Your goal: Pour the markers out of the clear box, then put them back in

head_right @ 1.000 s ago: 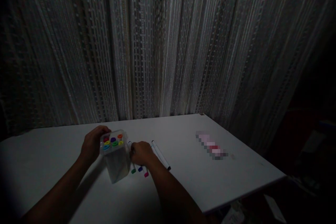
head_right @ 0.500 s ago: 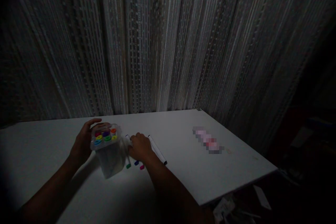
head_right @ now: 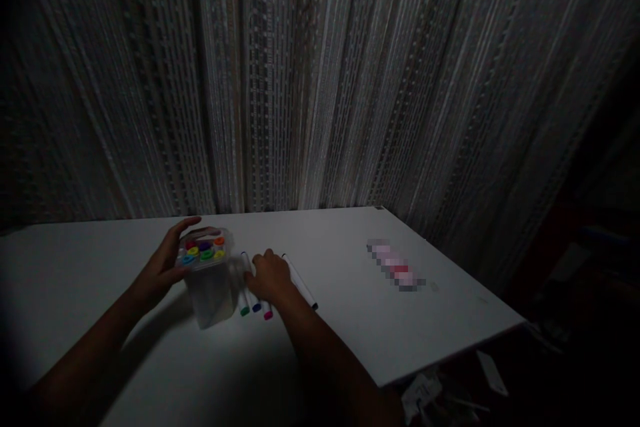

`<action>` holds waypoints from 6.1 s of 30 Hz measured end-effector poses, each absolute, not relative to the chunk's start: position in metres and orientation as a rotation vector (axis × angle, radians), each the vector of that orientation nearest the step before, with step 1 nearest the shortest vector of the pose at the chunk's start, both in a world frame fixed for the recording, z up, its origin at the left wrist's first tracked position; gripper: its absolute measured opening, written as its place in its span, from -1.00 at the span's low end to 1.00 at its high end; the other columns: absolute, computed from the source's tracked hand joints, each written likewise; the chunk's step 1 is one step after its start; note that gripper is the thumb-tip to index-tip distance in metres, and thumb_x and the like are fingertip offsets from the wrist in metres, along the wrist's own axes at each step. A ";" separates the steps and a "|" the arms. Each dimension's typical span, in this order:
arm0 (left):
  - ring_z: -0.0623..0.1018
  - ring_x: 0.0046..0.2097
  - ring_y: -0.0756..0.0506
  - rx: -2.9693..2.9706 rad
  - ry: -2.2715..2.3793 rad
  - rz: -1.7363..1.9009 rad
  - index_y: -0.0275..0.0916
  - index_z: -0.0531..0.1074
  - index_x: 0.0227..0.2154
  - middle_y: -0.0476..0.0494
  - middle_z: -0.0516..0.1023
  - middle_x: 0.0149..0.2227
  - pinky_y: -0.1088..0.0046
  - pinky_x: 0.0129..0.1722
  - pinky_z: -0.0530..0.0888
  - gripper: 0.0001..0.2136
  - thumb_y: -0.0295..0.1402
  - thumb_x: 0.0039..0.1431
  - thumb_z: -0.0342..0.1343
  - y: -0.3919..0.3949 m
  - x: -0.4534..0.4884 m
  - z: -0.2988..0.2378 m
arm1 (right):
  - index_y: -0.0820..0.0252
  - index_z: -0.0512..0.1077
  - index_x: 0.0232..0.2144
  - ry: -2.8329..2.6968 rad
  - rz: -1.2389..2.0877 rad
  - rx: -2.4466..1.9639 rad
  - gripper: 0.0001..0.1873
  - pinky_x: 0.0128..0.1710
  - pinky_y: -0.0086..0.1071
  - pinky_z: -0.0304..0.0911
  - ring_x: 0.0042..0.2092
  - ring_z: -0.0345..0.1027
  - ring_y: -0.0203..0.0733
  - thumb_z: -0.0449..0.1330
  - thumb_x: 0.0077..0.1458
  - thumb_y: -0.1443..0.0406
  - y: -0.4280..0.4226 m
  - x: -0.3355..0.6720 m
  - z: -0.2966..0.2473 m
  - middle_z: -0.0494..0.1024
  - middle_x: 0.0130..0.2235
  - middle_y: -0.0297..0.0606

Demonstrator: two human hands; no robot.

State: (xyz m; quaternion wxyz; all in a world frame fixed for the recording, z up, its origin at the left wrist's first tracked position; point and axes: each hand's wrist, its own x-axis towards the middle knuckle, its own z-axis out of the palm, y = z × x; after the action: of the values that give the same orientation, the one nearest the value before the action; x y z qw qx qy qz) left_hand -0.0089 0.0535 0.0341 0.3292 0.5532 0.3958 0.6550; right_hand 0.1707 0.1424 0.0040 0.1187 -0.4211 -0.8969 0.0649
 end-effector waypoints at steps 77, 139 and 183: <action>0.57 -0.11 -0.28 1.206 1.080 1.708 -0.24 0.45 -0.11 -0.21 0.62 -0.18 0.24 -0.13 0.44 -0.39 0.18 0.00 0.01 0.070 -0.008 0.018 | 0.24 0.39 -0.07 -2.586 0.149 -1.579 -0.56 -0.16 -0.27 0.21 -0.04 0.40 0.00 -0.04 0.18 0.08 0.160 0.184 0.015 0.52 -0.07 0.01; 0.56 -0.09 -0.28 1.228 1.114 1.684 -0.22 0.44 -0.08 -0.20 0.61 -0.15 0.25 -0.15 0.45 -0.39 0.18 -0.01 0.01 0.071 -0.008 0.015 | 0.24 0.35 -0.02 -2.587 0.251 -1.601 -0.55 -0.13 -0.22 0.23 -0.01 0.39 0.04 -0.06 0.18 0.11 0.163 0.188 0.012 0.49 -0.03 0.02; 0.56 -0.10 -0.26 1.215 1.083 1.720 -0.23 0.46 -0.10 -0.19 0.62 -0.17 0.27 -0.15 0.45 -0.42 0.15 0.02 0.02 0.068 -0.008 0.017 | 0.26 0.34 0.01 -2.607 0.153 -1.540 -0.56 -0.15 -0.21 0.21 -0.05 0.40 0.05 -0.04 0.18 0.15 0.154 0.182 0.014 0.51 -0.07 0.03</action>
State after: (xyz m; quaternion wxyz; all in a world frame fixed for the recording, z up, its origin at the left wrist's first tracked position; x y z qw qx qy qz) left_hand -0.0078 0.0679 0.0170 0.3771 0.4753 0.4235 0.6727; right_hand 0.1816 0.1545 0.0136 0.0548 -0.5070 -0.8587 0.0503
